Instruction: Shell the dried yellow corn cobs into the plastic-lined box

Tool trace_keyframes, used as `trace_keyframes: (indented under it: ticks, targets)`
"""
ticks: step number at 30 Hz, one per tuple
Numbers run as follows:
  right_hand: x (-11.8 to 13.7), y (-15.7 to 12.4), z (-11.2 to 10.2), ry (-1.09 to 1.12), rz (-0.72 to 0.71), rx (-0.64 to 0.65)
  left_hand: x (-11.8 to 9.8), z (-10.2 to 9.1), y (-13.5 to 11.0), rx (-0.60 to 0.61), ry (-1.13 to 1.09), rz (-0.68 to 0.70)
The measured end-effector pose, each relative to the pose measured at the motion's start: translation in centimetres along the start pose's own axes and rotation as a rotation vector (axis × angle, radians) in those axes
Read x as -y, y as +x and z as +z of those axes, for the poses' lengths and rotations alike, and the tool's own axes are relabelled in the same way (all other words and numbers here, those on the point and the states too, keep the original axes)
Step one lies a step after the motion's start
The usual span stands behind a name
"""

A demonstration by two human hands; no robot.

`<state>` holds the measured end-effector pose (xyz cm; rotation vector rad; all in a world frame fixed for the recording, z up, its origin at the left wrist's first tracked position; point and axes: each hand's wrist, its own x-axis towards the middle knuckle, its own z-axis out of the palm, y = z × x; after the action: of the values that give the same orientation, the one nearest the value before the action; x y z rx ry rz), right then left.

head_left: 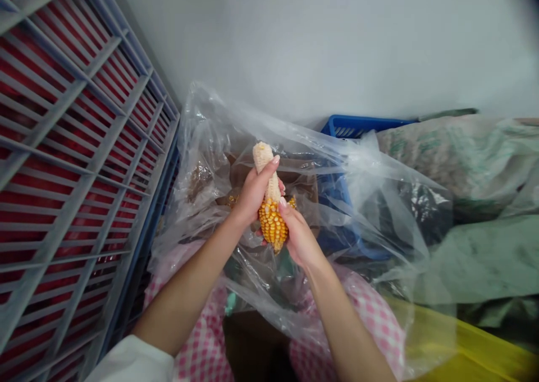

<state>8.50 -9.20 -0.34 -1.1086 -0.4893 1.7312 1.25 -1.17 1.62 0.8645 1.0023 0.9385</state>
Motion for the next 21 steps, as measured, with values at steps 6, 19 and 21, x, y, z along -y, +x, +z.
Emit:
trace_keyframes:
  ticks: [6, 19, 21]
  targets:
    - [0.02, -0.36, 0.06, -0.011, -0.022, -0.033, 0.14, 0.14, 0.05, 0.101, -0.074, -0.054]
    - [-0.53, -0.18, -0.32, -0.024, -0.126, -0.049, 0.34, 0.34, -0.36, 0.202, -0.035, -0.056]
    - [-0.22, -0.25, -0.09, 0.002, -0.119, -0.049, 0.32, 0.50, -0.43, 0.201, -0.055, -0.082]
